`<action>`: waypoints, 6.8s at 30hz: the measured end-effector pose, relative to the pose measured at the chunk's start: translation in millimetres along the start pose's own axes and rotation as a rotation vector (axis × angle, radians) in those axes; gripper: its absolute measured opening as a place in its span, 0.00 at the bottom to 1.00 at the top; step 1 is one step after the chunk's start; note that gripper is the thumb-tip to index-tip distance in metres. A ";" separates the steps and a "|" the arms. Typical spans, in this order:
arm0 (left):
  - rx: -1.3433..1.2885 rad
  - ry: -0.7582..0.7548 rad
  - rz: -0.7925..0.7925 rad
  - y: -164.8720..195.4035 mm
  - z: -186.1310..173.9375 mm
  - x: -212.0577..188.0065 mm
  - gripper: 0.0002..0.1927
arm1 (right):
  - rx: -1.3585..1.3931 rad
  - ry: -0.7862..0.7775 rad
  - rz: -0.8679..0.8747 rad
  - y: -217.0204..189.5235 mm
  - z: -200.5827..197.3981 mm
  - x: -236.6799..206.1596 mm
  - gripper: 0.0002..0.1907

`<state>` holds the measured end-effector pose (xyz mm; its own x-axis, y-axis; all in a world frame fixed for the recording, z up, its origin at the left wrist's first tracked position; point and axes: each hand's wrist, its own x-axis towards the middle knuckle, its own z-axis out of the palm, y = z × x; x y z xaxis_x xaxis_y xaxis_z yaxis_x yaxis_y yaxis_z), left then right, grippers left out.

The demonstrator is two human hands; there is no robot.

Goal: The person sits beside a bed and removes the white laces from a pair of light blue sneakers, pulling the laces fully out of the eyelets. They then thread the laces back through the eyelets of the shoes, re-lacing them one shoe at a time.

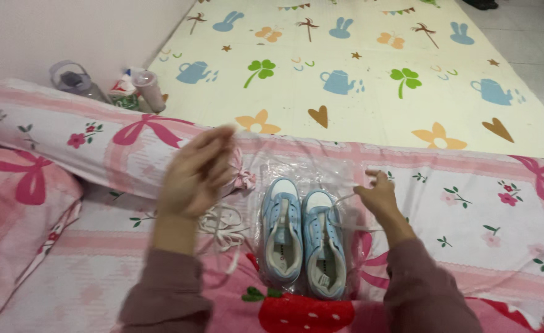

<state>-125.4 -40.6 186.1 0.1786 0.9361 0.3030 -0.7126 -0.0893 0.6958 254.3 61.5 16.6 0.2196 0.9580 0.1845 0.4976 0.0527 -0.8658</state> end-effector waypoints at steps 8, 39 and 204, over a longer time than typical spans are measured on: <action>-0.190 0.164 -0.129 -130.1 62.2 76.6 0.20 | 0.965 -1.048 0.046 -119.7 3.0 -110.2 0.17; 0.285 0.487 -0.469 -281.9 -42.6 -14.6 0.10 | 0.270 -0.469 0.121 6.4 67.9 -47.0 0.14; 1.701 0.349 0.017 -270.8 -4.5 -38.8 0.15 | 0.135 -0.878 0.036 1.7 73.2 19.5 0.04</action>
<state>57.6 -51.2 -17.0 -0.1272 0.9342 0.3334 0.7800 -0.1134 0.6154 197.9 100.9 -15.4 -0.5170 0.8274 -0.2194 0.3875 -0.0023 -0.9219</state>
